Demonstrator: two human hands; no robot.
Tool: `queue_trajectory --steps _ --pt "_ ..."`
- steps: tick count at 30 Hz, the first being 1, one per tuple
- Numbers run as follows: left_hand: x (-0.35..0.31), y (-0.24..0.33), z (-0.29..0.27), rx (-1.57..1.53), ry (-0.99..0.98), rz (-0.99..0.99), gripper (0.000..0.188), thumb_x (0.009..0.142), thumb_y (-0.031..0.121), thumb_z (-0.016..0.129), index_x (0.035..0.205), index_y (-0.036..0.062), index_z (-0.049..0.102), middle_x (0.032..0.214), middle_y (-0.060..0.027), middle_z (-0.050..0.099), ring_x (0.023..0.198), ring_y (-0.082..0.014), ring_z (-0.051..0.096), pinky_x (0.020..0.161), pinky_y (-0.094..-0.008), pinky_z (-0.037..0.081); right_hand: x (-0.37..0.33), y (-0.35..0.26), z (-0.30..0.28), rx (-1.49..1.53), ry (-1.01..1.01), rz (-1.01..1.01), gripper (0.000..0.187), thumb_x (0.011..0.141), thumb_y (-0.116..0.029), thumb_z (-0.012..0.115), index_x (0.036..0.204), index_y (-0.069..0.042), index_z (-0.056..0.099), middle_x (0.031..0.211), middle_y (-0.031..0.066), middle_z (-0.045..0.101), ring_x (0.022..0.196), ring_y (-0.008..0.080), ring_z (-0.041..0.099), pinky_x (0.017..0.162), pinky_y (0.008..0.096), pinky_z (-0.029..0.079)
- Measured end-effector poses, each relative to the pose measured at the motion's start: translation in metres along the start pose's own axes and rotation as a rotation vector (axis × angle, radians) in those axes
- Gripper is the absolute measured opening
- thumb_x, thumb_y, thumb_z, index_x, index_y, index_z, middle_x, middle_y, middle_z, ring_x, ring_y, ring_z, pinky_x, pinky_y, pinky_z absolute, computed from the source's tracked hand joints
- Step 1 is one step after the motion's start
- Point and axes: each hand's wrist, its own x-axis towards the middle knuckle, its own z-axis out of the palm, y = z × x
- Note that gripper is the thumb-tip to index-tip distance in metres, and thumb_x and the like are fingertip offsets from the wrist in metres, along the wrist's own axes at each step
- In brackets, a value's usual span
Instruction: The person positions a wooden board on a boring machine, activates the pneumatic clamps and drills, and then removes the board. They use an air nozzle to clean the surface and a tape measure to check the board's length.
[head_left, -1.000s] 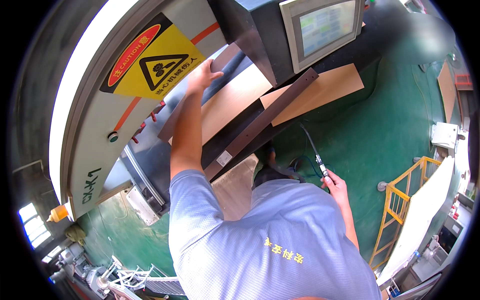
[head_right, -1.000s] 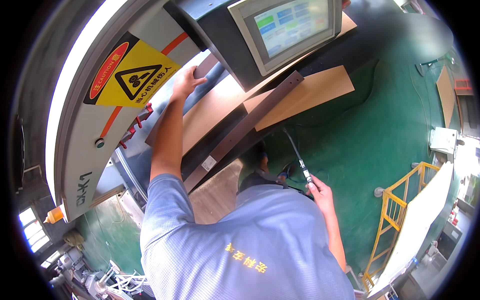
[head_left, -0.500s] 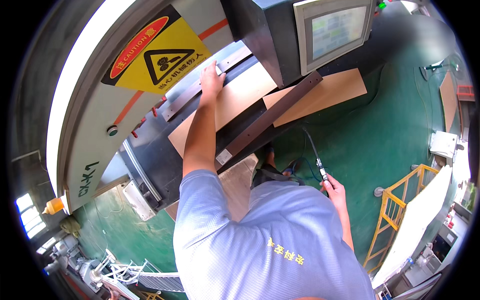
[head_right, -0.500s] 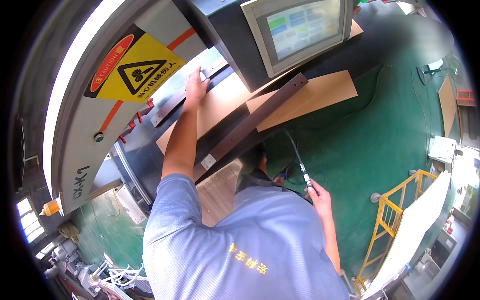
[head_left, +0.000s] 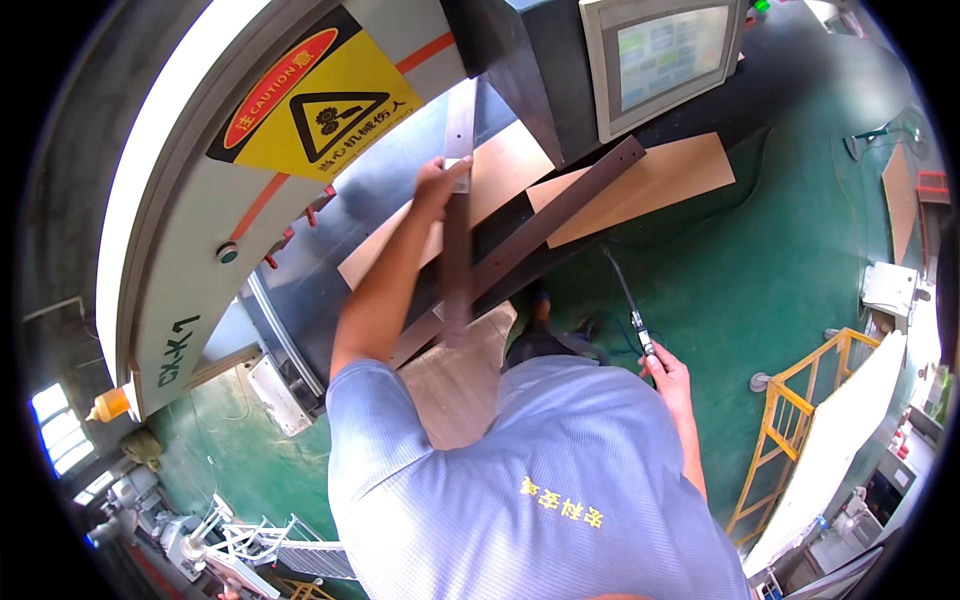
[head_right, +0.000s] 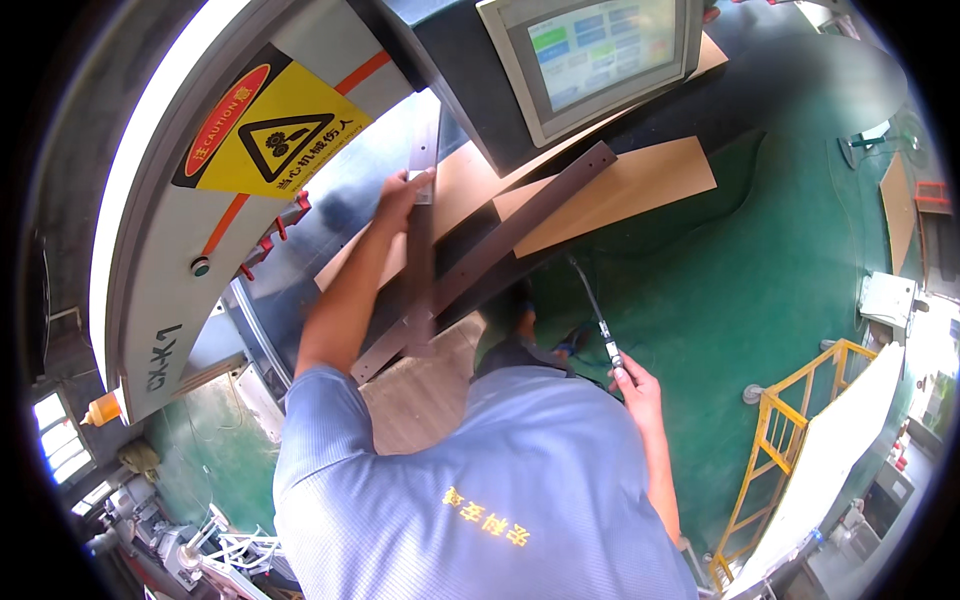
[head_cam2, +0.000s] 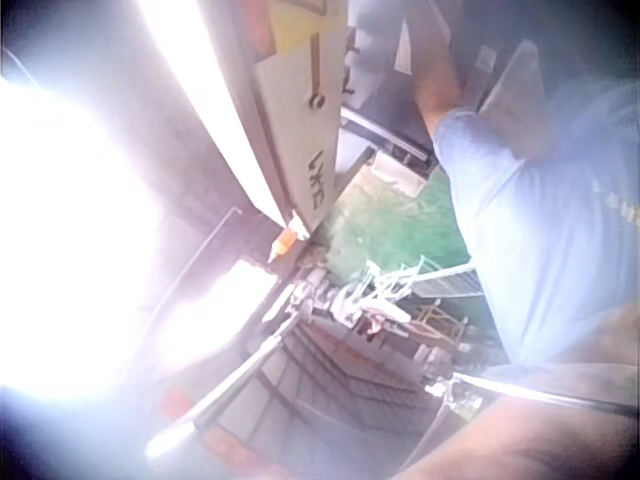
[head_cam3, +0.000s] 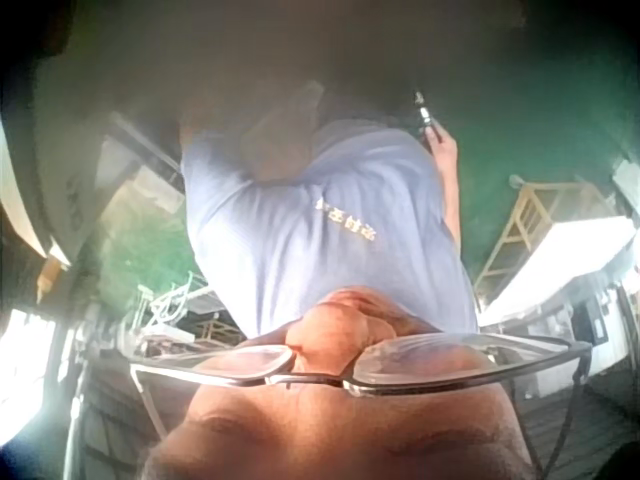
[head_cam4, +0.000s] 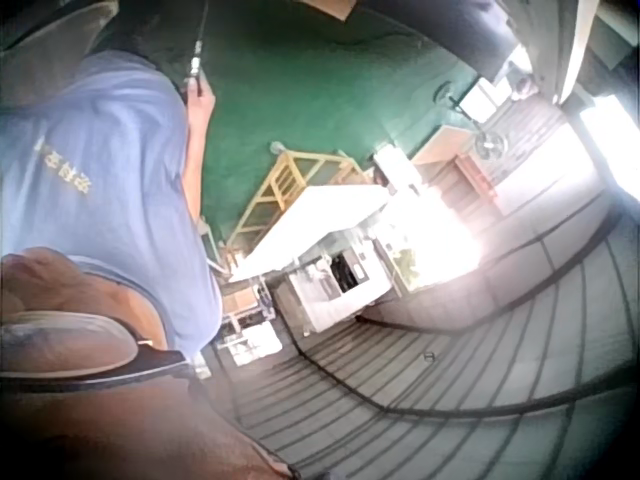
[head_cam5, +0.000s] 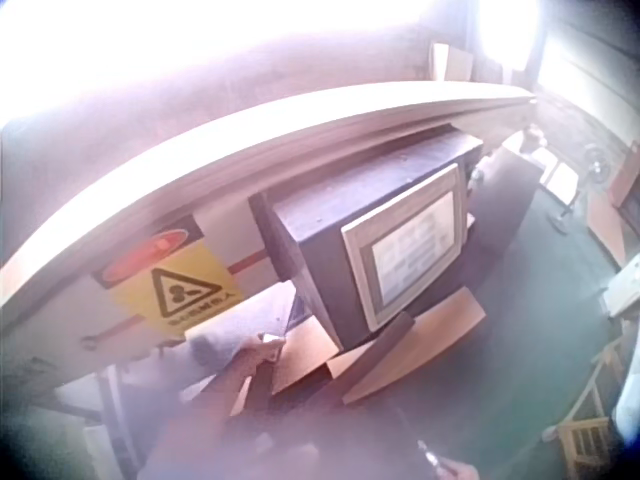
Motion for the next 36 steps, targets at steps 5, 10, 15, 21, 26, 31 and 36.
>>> queue_trajectory --steps 5,10,15,21,26,31,36 --pt "-0.028 -0.014 0.095 -0.598 0.431 0.135 0.024 0.098 0.025 0.072 0.107 0.0034 0.066 0.093 -0.0047 0.066 0.080 -0.0144 0.064 0.066 -0.0302 0.051 0.002 0.008 0.001 0.021 0.034 0.004 0.046 0.105 -0.023 0.066 0.145 0.001 0.062 0.101 0.0065 0.071 0.080 0.0129 0.065 0.076 0.0285 0.054" --pt "-0.011 0.008 0.137 -1.030 0.161 0.037 0.028 0.102 0.018 0.065 0.123 -0.0007 0.060 0.111 -0.0095 0.065 0.091 -0.0210 0.070 0.071 -0.0351 0.059 -0.002 -0.011 -0.004 -0.029 0.129 0.013 0.046 0.106 -0.025 0.066 0.144 0.001 0.062 0.100 0.0059 0.071 0.080 0.0129 0.066 0.075 0.0280 0.054" --pt "0.032 0.023 0.140 -0.978 0.099 -0.110 0.033 0.108 0.024 0.058 0.121 -0.0068 0.056 0.105 -0.0150 0.069 0.084 -0.0242 0.075 0.057 -0.0313 0.059 -0.009 0.007 -0.007 0.047 0.081 0.018 0.047 0.105 -0.024 0.068 0.146 -0.001 0.062 0.100 0.0046 0.073 0.080 0.0108 0.066 0.076 0.0260 0.054" --pt "0.045 0.053 0.085 0.967 0.215 0.805 0.035 0.088 0.019 0.075 0.123 0.0153 0.076 0.133 -0.0125 0.071 0.125 -0.0294 0.066 0.106 -0.0466 0.050 -0.014 0.013 -0.006 0.056 0.126 0.017 0.047 0.105 -0.022 0.068 0.146 -0.001 0.062 0.100 0.0048 0.073 0.080 0.0111 0.066 0.076 0.0263 0.054" --pt "0.096 0.046 0.013 1.138 -0.033 0.568 0.064 0.085 0.032 0.084 0.146 0.0264 0.064 0.127 -0.0090 0.068 0.128 -0.0308 0.059 0.111 -0.0483 0.042 -0.016 0.012 -0.011 0.102 0.124 0.037 0.047 0.105 -0.021 0.067 0.147 0.000 0.061 0.100 0.0049 0.073 0.080 0.0116 0.066 0.075 0.0267 0.054" --pt "0.091 0.040 0.045 1.022 0.101 0.708 0.061 0.091 0.043 0.078 0.147 0.0238 0.063 0.142 -0.0067 0.066 0.132 -0.0315 0.057 0.112 -0.0501 0.040 -0.015 0.011 -0.010 0.078 0.110 0.023 0.046 0.105 -0.020 0.067 0.147 -0.001 0.061 0.100 0.0047 0.073 0.080 0.0109 0.066 0.076 0.0263 0.054" --pt "0.100 0.011 0.065 0.982 0.047 0.628 0.052 0.106 0.049 0.049 0.151 0.0234 0.060 0.167 -0.0037 0.044 0.158 -0.0363 0.027 0.128 -0.0615 0.012 -0.005 0.007 -0.012 0.042 0.075 0.030 0.046 0.105 -0.021 0.067 0.146 0.000 0.061 0.100 0.0051 0.073 0.080 0.0109 0.065 0.076 0.0263 0.054"
